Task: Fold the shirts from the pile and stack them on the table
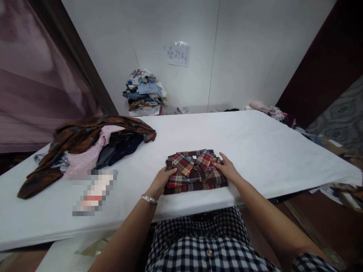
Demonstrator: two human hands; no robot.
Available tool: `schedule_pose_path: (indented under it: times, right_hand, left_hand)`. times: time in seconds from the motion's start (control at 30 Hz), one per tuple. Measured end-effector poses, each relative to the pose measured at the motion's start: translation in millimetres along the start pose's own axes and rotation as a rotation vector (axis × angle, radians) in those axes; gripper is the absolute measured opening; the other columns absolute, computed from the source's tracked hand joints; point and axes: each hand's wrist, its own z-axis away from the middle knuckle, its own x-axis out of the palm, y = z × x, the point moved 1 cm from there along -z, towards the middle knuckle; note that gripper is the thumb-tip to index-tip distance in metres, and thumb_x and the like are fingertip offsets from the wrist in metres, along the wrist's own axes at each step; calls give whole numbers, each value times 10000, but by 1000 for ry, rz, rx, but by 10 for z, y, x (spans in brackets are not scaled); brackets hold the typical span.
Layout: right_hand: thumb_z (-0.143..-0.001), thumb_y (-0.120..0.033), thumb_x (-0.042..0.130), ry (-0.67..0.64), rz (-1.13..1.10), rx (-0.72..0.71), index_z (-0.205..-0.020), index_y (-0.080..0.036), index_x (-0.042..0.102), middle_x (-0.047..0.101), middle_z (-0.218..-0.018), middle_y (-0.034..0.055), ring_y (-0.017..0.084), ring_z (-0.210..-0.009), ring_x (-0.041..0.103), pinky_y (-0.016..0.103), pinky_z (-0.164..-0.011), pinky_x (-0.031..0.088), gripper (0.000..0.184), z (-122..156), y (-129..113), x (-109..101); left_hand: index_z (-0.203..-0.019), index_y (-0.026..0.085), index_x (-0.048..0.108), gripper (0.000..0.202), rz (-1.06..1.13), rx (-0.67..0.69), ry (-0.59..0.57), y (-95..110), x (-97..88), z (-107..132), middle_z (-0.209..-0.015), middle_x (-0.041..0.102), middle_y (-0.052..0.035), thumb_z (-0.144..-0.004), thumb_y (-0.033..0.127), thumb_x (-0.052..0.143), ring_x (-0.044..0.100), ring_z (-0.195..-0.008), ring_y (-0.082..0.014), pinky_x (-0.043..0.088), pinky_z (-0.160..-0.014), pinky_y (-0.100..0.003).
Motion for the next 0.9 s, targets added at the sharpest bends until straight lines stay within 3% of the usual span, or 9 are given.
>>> schedule_pose_path:
  times: [0.13,0.2,0.27,0.33,0.4,0.5,0.67,0.8,0.9]
  right_hand:
    - [-774,-446,662,48,5,-48,-1462,-206,388,667,-1141,125,254,-951,656,414,-846,524,779,163,61,-98]
    - [-767,-457,671,157,-47,-116,-1387,-209,482,635,-1222,135,258,-1006,638,410,-854,519,694,358,36,-160]
    - [-761,-473,686,194,-168,-145,-1228,-198,605,671,-1145,124,246,-973,644,382,-809,528,548,633,-8,-186]
    - [-772,-504,684,14,-336,-29,-1036,-180,675,716,-941,105,217,-821,667,334,-686,534,418,944,-45,-130]
    - [-793,-518,678,-300,-502,205,-966,-164,681,720,-843,104,201,-715,677,299,-587,519,394,1232,-63,10]
    - [-818,-499,679,-569,-745,436,-1095,-159,641,718,-1028,147,226,-878,704,308,-664,545,441,1449,-85,263]
    - [-809,-625,625,-595,-1123,420,-1180,-166,619,651,-1240,142,261,-1126,625,416,-935,507,589,1201,-210,522]
    - [-809,-546,665,-435,-1218,424,-1140,-166,639,716,-1109,99,236,-998,673,393,-855,548,505,955,-338,654]
    - [-727,-312,763,-298,-1226,433,-986,-125,679,749,-904,80,200,-828,700,309,-773,564,331,876,-363,763]
  left_hand:
    - [-1063,132,623,377,50,-98,-123,-3,2,94,-922,744,-129,-733,261,752,719,-730,-238,613,-665,-394]
    - [-1074,143,615,395,49,-149,-167,26,29,149,-891,743,-108,-723,254,759,711,-687,-227,614,-622,-392]
    - [-1074,151,611,381,57,-194,-153,63,67,191,-861,740,-86,-733,252,748,702,-653,-208,611,-588,-370]
    - [-1078,158,609,356,73,-202,-100,96,112,218,-860,738,-74,-754,250,726,699,-646,-192,611,-589,-349]
    - [-1089,159,609,339,89,-181,-85,120,170,242,-885,739,-78,-775,243,704,702,-659,-186,612,-612,-338]
    - [-1105,149,603,340,112,-125,-114,145,265,309,-892,737,-88,-787,237,687,703,-671,-187,612,-636,-333]
    - [-1149,167,567,420,73,3,-78,106,338,479,-932,730,-79,-752,225,692,708,-724,-207,609,-681,-377]
    - [-1144,171,542,483,-127,206,61,-49,247,543,-1051,714,-86,-701,256,714,699,-897,-239,587,-806,-394]
    - [-1118,186,556,464,-298,267,148,-129,164,566,-1057,716,-80,-705,342,700,683,-984,-265,574,-858,-397]
